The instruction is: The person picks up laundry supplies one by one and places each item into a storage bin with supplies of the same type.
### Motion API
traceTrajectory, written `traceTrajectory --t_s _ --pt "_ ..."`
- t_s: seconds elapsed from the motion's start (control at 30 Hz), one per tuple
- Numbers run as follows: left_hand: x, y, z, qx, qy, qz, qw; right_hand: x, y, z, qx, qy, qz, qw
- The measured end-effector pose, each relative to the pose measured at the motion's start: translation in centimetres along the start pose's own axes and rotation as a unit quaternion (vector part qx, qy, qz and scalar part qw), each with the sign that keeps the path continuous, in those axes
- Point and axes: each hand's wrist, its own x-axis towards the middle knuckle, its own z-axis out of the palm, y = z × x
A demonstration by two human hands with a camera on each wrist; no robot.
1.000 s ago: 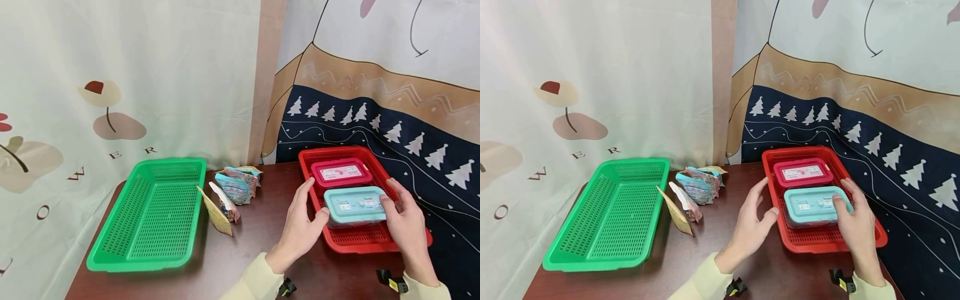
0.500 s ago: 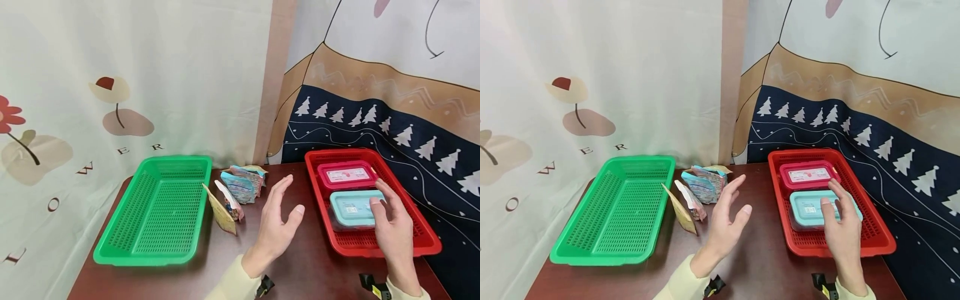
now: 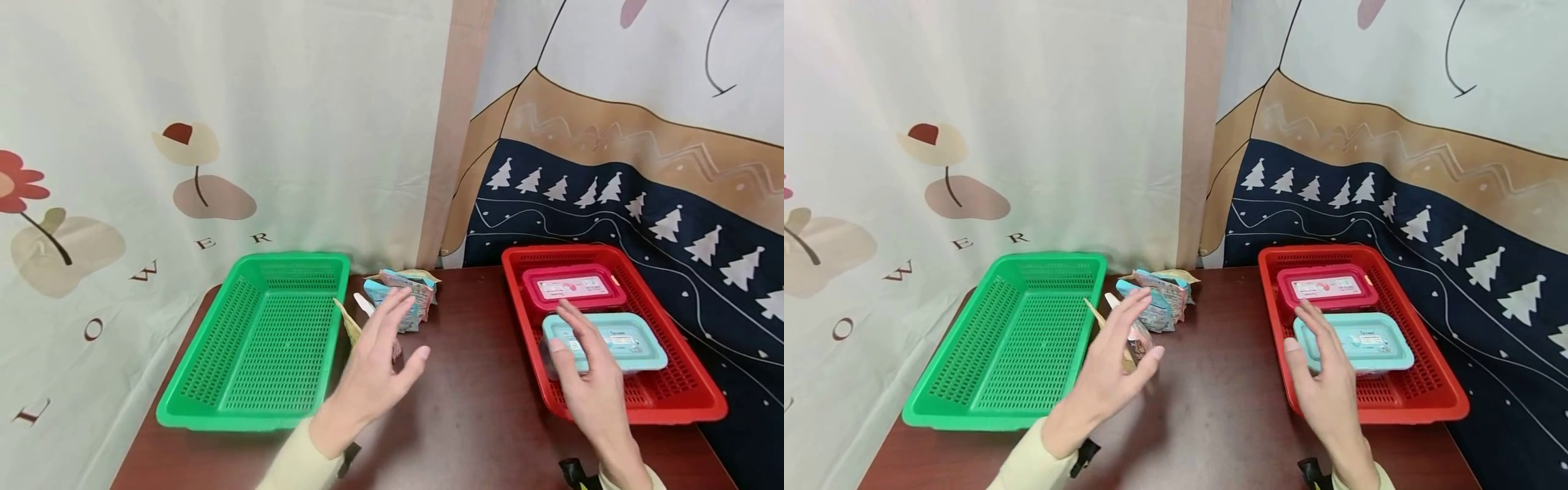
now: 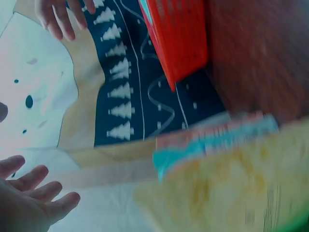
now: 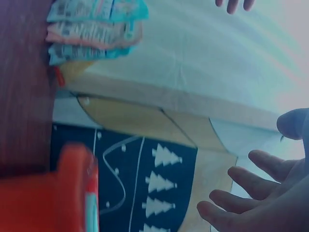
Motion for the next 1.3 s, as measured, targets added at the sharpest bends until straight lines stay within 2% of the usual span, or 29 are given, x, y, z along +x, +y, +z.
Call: traceTrajectory --t_s 0.13,0.27,0.5,0.67,0.8,1.0,1.13,1.3 --pt "-0.2 -0.9 -2.4 0.028 -0.007 0.005 0.9996 -0.4 -0.6 1.6 -0.009 -0.02 -0.029 0.999" --pt "-0.3 -1.4 -4.4 0.084 -0.039 0.016 0.9955 -0.8 -1.2 3.1 -0.005 -0.037 -0.048 0.998" --pt "-0.4 -3.0 -6.8 0.171 -0.125 0.064 0.9752 -1.3 -2.8 5.7 0.002 -0.082 -0.051 0.995" --pt "-0.3 -4.4 -8.2 0.209 -0.18 0.076 0.9581 -1.6 -3.7 7.6 -0.011 -0.104 -0.069 0.992" --pt "-0.2 -5.9 -8.9 0.231 -0.215 0.072 0.9461 -1.7 -4.1 9.4 -0.007 -0.11 -0.108 0.988" --pt "-0.1 -8.3 -9.1 0.242 -0.261 0.056 0.933 -1.7 -4.6 12.3 -0.006 -0.116 -0.159 0.98" --pt "0.1 -9.1 -9.0 0.239 -0.286 0.02 0.9277 -2.0 -5.1 14.3 -0.003 -0.124 -0.184 0.975" --pt "0.4 -9.9 -8.5 0.218 -0.322 -0.033 0.9208 -2.7 -5.4 16.4 0.012 -0.136 -0.195 0.971"
